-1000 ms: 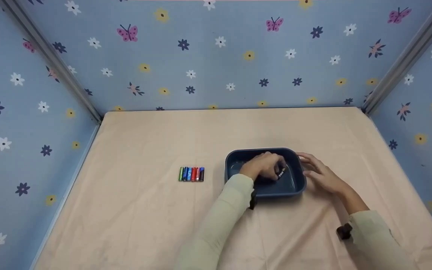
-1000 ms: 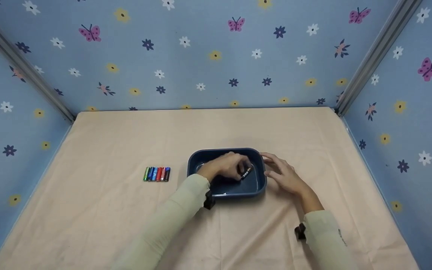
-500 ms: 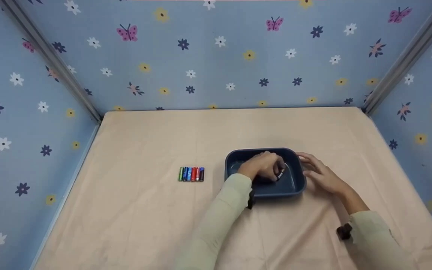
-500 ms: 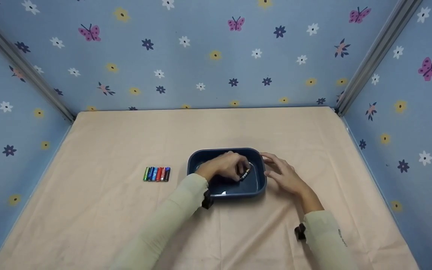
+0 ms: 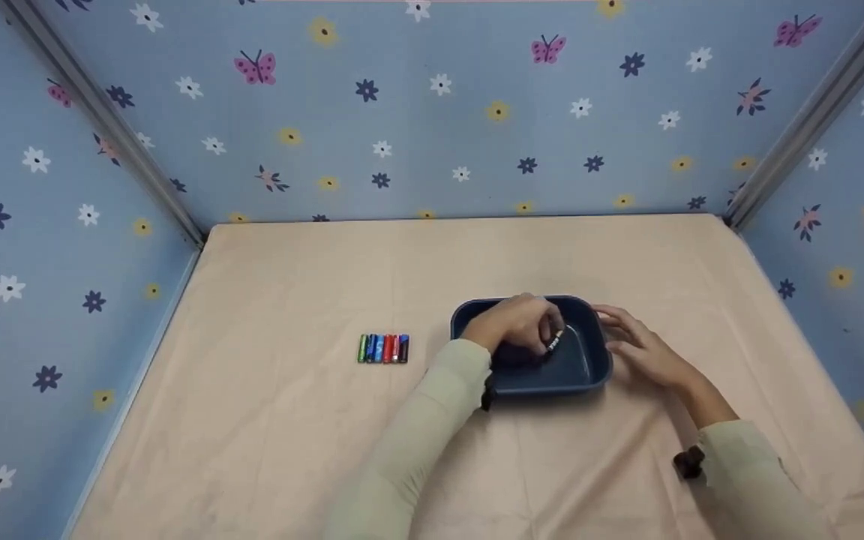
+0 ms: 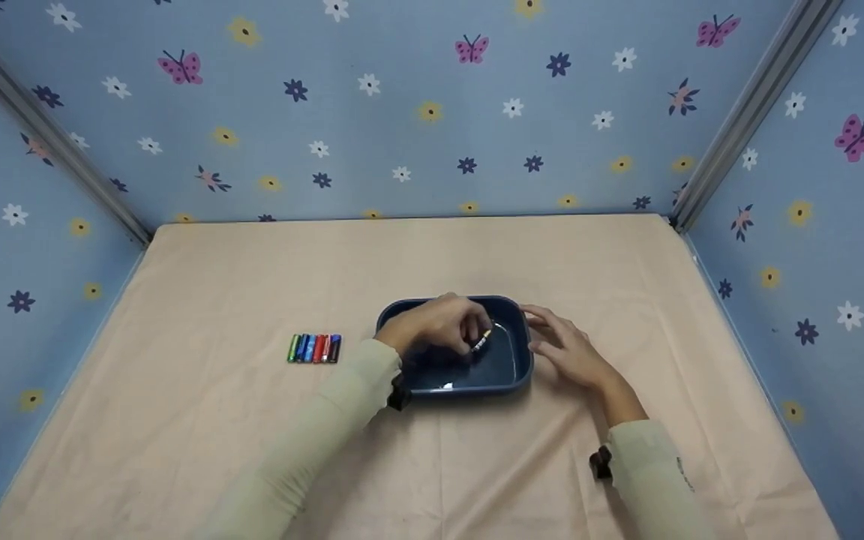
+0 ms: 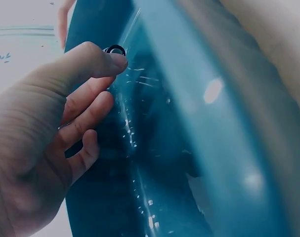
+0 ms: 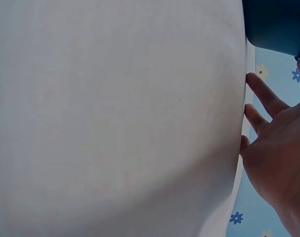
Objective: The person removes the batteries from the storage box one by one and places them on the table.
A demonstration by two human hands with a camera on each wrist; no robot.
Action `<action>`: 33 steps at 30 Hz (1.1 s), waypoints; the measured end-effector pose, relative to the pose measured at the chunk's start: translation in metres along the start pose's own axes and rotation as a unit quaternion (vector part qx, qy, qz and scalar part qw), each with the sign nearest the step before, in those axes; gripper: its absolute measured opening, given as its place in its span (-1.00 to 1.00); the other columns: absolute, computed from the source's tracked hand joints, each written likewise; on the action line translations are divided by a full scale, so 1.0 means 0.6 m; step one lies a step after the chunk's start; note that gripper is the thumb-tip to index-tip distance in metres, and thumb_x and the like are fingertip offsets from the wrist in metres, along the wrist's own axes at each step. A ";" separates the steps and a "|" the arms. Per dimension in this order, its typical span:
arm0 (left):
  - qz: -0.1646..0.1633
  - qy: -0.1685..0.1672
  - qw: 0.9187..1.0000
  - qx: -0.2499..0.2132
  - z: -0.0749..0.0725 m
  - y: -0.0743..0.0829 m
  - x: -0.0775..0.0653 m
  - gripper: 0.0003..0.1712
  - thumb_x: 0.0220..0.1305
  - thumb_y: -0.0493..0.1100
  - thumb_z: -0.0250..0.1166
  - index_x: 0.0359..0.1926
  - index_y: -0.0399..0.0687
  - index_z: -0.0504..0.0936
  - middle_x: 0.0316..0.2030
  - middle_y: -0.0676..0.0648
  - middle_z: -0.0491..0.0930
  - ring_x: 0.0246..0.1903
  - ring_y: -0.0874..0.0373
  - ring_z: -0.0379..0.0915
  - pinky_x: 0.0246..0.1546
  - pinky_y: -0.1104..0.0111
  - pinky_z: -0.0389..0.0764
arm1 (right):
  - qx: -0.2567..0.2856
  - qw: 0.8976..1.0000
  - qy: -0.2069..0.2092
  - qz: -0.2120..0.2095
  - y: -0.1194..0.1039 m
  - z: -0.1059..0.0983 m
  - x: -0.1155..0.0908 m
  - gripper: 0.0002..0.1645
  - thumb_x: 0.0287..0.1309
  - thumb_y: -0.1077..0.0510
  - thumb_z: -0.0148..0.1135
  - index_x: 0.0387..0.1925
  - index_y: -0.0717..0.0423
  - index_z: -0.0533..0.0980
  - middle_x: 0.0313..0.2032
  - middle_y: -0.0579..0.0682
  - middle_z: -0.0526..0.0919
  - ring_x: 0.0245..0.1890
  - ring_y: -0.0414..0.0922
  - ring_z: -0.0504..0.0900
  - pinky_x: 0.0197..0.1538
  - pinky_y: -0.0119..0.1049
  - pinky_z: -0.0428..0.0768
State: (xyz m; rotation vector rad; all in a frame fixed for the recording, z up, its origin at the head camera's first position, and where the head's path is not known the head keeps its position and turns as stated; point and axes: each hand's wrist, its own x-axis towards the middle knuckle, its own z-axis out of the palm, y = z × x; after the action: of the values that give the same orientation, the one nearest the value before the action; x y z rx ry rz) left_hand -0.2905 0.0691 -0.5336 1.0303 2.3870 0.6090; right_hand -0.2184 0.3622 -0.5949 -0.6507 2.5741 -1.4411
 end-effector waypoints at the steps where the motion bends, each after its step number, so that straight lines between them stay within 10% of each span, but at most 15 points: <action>1: 0.000 0.001 1.000 -0.001 -0.001 0.000 -0.002 -0.47 0.34 -0.23 0.62 0.30 -0.01 0.78 0.01 -0.07 0.88 -0.06 0.16 0.76 0.06 0.39 0.69 | -0.001 1.000 0.000 0.001 0.000 0.000 0.000 -0.28 0.69 0.23 0.17 0.73 0.06 0.28 0.53 0.32 0.57 0.45 -0.58 0.43 0.50 -0.62 0.24; 33: 0.022 0.070 0.996 -0.058 -0.023 -0.049 -0.113 -0.47 0.29 -0.34 0.56 0.28 -0.13 0.77 -0.06 -0.15 0.83 -0.18 0.20 0.62 -0.03 0.37 0.62 | -0.012 1.000 0.002 0.008 -0.002 -0.002 -0.001 -0.27 0.70 0.20 0.17 0.75 0.00 0.27 0.57 0.26 0.55 0.47 -0.58 0.43 0.59 -0.43 0.27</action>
State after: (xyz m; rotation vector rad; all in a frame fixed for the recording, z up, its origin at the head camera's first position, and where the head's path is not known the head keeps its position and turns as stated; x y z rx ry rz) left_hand -0.2732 -0.0034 -0.5228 1.0214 2.4207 0.8519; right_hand -0.2178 0.3630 -0.5930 -0.6297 2.5980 -1.4088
